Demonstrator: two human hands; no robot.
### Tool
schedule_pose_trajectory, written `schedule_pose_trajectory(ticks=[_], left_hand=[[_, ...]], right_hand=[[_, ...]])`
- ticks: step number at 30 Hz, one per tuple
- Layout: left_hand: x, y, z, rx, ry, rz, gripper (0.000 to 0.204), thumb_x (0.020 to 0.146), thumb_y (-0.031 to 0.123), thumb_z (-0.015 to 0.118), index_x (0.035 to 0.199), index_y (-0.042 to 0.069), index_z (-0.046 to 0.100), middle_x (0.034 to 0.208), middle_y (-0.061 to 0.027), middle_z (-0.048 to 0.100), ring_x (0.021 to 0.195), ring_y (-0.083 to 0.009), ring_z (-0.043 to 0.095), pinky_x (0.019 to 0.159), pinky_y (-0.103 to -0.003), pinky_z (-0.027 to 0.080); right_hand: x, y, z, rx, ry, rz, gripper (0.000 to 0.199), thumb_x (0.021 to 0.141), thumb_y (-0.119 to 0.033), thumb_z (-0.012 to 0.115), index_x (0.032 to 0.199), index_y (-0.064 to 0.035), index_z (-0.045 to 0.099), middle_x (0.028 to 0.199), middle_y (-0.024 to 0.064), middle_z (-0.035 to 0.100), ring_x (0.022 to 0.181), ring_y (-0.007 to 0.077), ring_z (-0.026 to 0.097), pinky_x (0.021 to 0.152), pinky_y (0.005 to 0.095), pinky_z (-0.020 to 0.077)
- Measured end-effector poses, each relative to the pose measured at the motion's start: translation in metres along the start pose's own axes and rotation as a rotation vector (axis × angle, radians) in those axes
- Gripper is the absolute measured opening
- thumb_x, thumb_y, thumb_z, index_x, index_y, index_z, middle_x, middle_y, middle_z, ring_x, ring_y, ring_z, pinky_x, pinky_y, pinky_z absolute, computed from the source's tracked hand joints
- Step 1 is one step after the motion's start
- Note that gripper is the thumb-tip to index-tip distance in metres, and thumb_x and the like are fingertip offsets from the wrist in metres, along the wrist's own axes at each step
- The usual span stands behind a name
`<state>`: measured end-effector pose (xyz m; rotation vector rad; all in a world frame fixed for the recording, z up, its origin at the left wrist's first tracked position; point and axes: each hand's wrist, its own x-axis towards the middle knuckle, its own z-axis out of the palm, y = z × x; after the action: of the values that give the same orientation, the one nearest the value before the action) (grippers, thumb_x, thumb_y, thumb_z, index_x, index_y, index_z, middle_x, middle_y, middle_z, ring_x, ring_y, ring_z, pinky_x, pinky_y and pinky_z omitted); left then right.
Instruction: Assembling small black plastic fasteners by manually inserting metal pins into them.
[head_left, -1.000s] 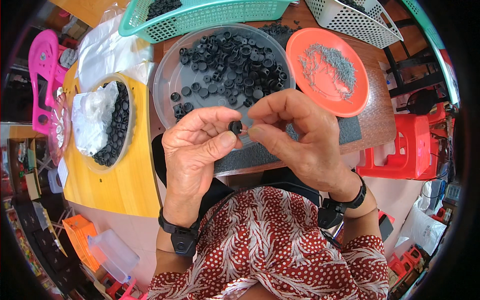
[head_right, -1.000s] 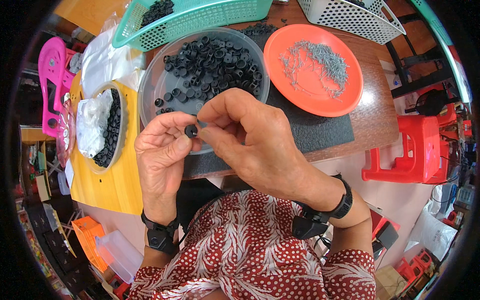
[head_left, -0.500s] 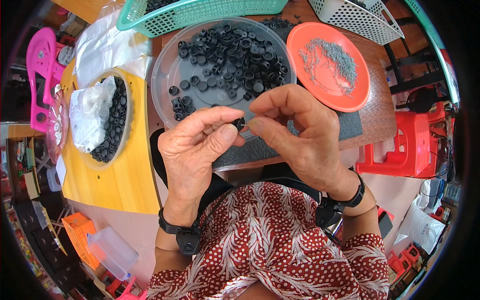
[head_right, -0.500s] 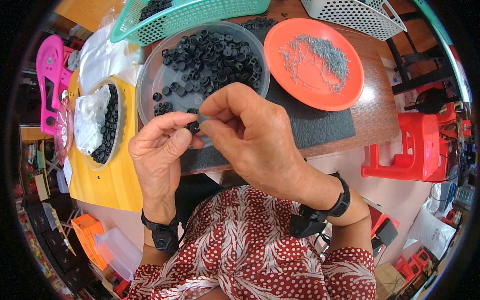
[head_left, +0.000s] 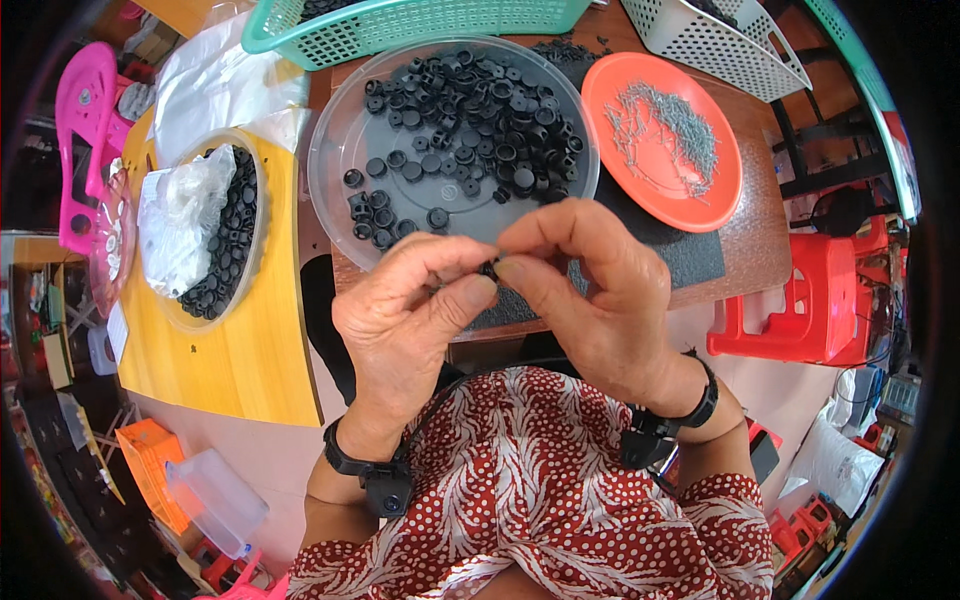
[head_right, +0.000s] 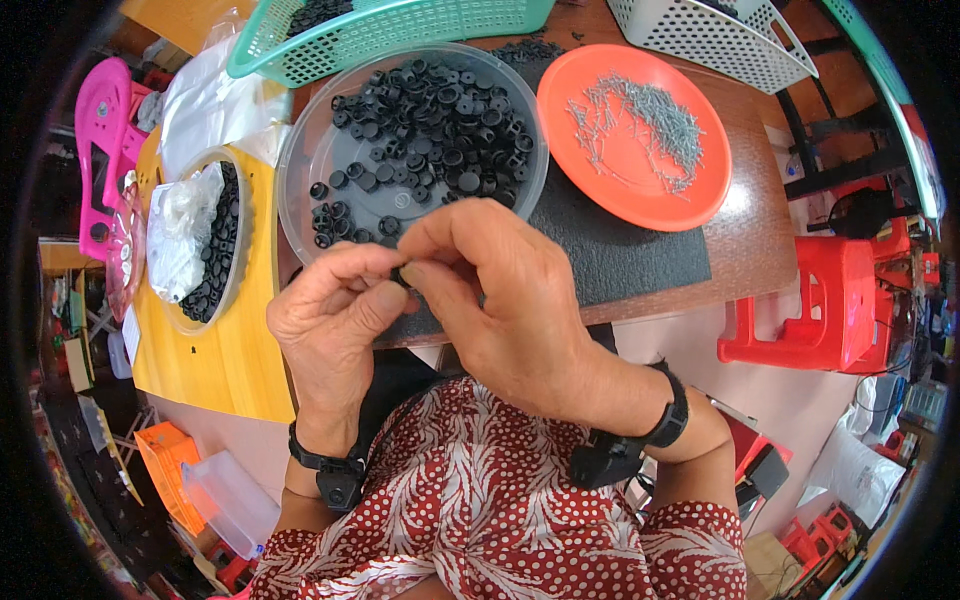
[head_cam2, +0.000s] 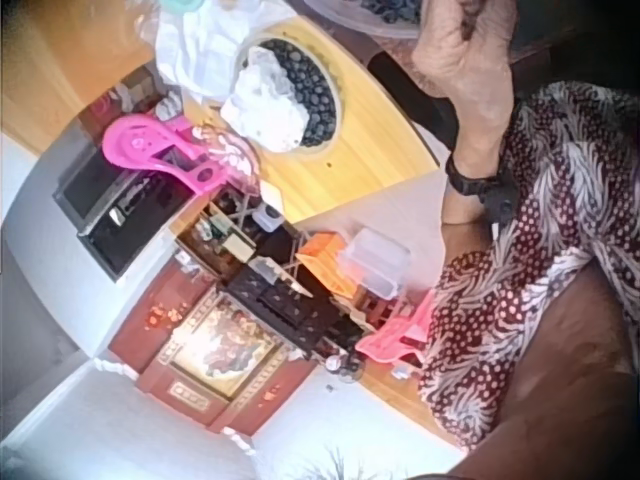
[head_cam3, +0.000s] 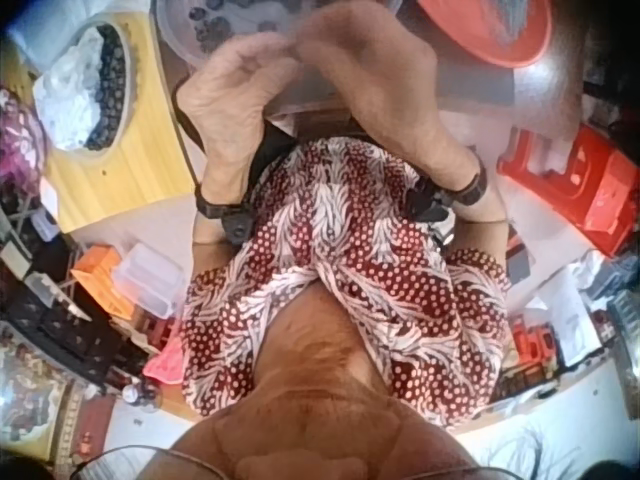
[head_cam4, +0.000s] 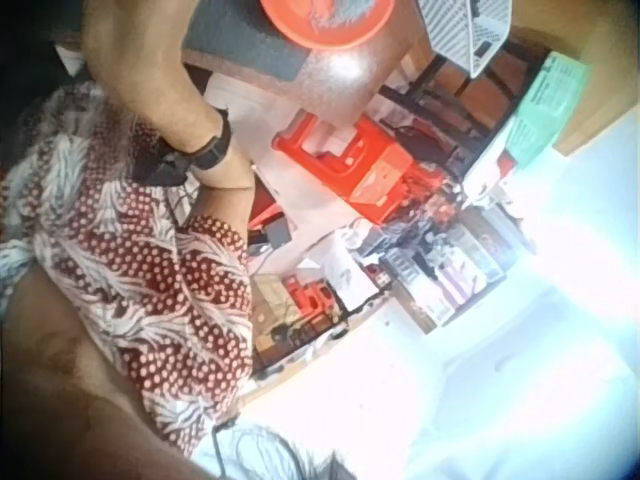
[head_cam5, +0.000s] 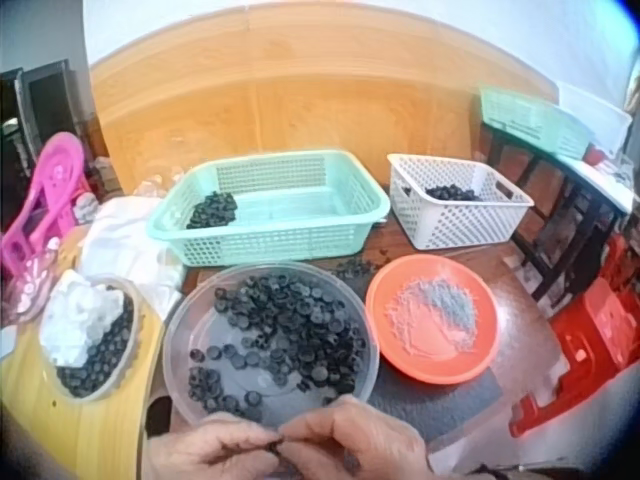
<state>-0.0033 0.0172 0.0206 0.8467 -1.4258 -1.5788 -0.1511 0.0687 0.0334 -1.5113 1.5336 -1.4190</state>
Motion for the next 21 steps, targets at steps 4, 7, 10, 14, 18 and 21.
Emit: schedule_pose_trajectory(ticks=[4,7,10,14,18,21], left_hand=[[-0.006,-0.004,-0.003,0.088,0.008,0.023,0.017,0.073,-0.004,0.068,0.090,-0.004,0.064,0.082,-0.0061,0.061,0.075,-0.0109,0.057,0.064,-0.021,0.045],[-0.008,-0.003,-0.003,0.134,0.014,0.050,0.016,0.072,-0.003,0.068,0.088,-0.004,0.064,0.080,-0.0074,0.062,0.073,-0.0131,0.058,0.064,-0.022,0.045],[-0.011,0.000,-0.004,0.146,0.009,0.040,0.016,0.074,-0.003,0.067,0.089,-0.004,0.063,0.081,-0.0067,0.062,0.074,-0.0118,0.058,0.066,-0.021,0.045],[-0.013,0.001,-0.013,0.043,0.077,-0.041,0.019,0.076,-0.003,0.066,0.094,-0.004,0.062,0.083,-0.0045,0.062,0.076,-0.0097,0.058,0.069,-0.020,0.047],[-0.008,0.000,-0.024,-0.101,0.189,0.011,0.020,0.079,0.000,0.065,0.097,-0.006,0.059,0.084,-0.0097,0.063,0.074,-0.0128,0.060,0.065,-0.022,0.050],[-0.004,-0.002,-0.029,-0.111,0.253,0.040,0.022,0.078,0.002,0.066,0.097,-0.007,0.058,0.083,-0.0113,0.063,0.072,-0.0152,0.061,0.062,-0.023,0.050]], right_hand=[[-0.007,0.002,0.005,0.013,0.039,-0.016,0.015,0.075,0.005,0.062,0.088,-0.0007,0.058,0.075,0.0081,0.057,0.063,0.0168,0.056,0.055,0.0266,0.0444],[-0.011,0.006,0.008,0.026,0.030,-0.001,0.015,0.075,0.004,0.063,0.088,-0.0008,0.058,0.075,0.0079,0.057,0.064,0.0162,0.057,0.056,0.0263,0.0445],[-0.009,0.007,0.010,0.054,0.018,0.001,0.014,0.075,0.003,0.063,0.088,-0.0006,0.059,0.075,0.0082,0.057,0.064,0.0164,0.057,0.056,0.0259,0.0445],[-0.001,-0.001,0.009,0.057,-0.035,0.067,0.015,0.074,0.001,0.065,0.087,-0.0004,0.059,0.075,0.0093,0.058,0.064,0.0195,0.057,0.056,0.0279,0.0443],[0.018,0.017,0.006,-0.133,-0.063,-0.051,0.015,0.074,0.003,0.065,0.089,0.0010,0.060,0.078,0.0052,0.057,0.071,0.0119,0.054,0.064,0.0234,0.0439],[0.036,0.032,0.012,-0.343,-0.096,-0.258,0.017,0.064,0.003,0.064,0.080,-0.0017,0.060,0.073,0.0111,0.056,0.070,0.0272,0.053,0.058,0.0365,0.0437]])
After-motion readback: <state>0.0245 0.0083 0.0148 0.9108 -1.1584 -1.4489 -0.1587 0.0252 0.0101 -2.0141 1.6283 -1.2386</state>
